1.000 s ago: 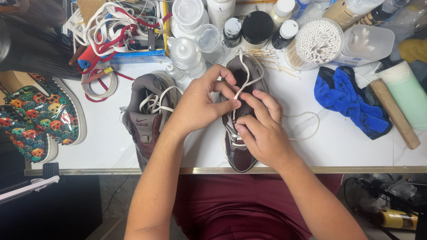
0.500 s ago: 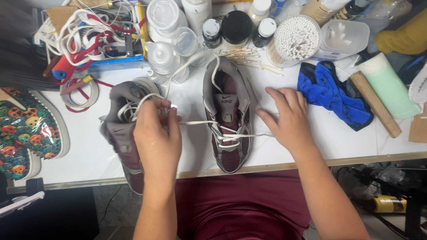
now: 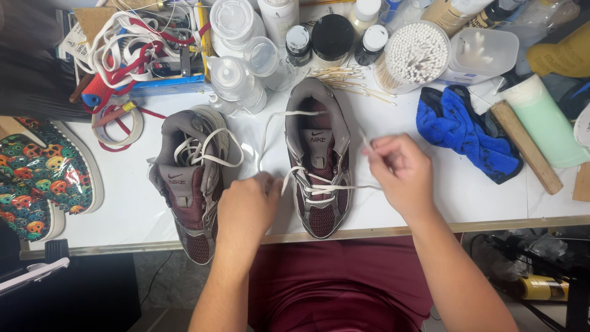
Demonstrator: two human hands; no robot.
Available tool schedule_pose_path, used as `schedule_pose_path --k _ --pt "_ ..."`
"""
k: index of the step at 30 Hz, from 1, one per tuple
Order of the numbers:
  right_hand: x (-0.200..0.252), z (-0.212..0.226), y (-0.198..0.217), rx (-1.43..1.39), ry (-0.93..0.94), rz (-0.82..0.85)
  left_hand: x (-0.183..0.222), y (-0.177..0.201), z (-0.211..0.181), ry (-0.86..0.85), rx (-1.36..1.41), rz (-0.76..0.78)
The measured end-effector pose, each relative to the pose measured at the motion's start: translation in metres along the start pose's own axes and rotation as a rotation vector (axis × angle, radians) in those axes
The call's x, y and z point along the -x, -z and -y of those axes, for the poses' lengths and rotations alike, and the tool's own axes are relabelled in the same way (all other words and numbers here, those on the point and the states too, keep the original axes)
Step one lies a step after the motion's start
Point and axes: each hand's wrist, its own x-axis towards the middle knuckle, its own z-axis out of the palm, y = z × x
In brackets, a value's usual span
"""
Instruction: The person unthreads a shoelace from one shoe and then laces a new white shoelace through the eyelets of the same shoe, pulling it through each hole by hand.
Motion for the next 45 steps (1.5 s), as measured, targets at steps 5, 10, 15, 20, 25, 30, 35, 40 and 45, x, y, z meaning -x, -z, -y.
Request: schedule_pose_path --k 5,10,15,20,25,30,35,40,45 --pt "0.037 0.038 -0.011 -0.072 -0.135 0.049 0.004 0.019 -0.021 -0.416 0.152 -0.415" --pt "0.036 0.053 -0.026 0.53 -0.052 0.066 -0.015 0.014 -0.034 -0.91 0.145 -0.287" --pt "0.031 0.06 -0.035 0.43 0.024 0.076 -0.027 0.001 -0.033 -0.955 0.118 -0.248" --pt "0.031 0.061 -0.039 0.558 0.097 0.035 -0.03 -0.001 -0.03 -0.958 0.141 -0.248" --pt "0.038 0.057 -0.047 0.518 0.12 -0.016 -0.032 -0.002 -0.029 -0.967 0.114 -0.244" --pt "0.04 0.055 -0.05 0.529 0.144 -0.042 -0.032 -0.002 -0.03 -0.963 0.117 -0.251" --pt "0.039 0.054 -0.053 0.539 0.136 -0.063 -0.031 0.0 -0.031 -0.96 0.126 -0.241" --pt "0.038 0.052 -0.055 0.561 0.142 -0.073 -0.03 0.001 -0.033 -0.956 0.116 -0.246" --pt "0.04 0.047 -0.055 0.587 0.266 -0.114 -0.031 0.002 -0.033 -0.963 0.106 -0.243"
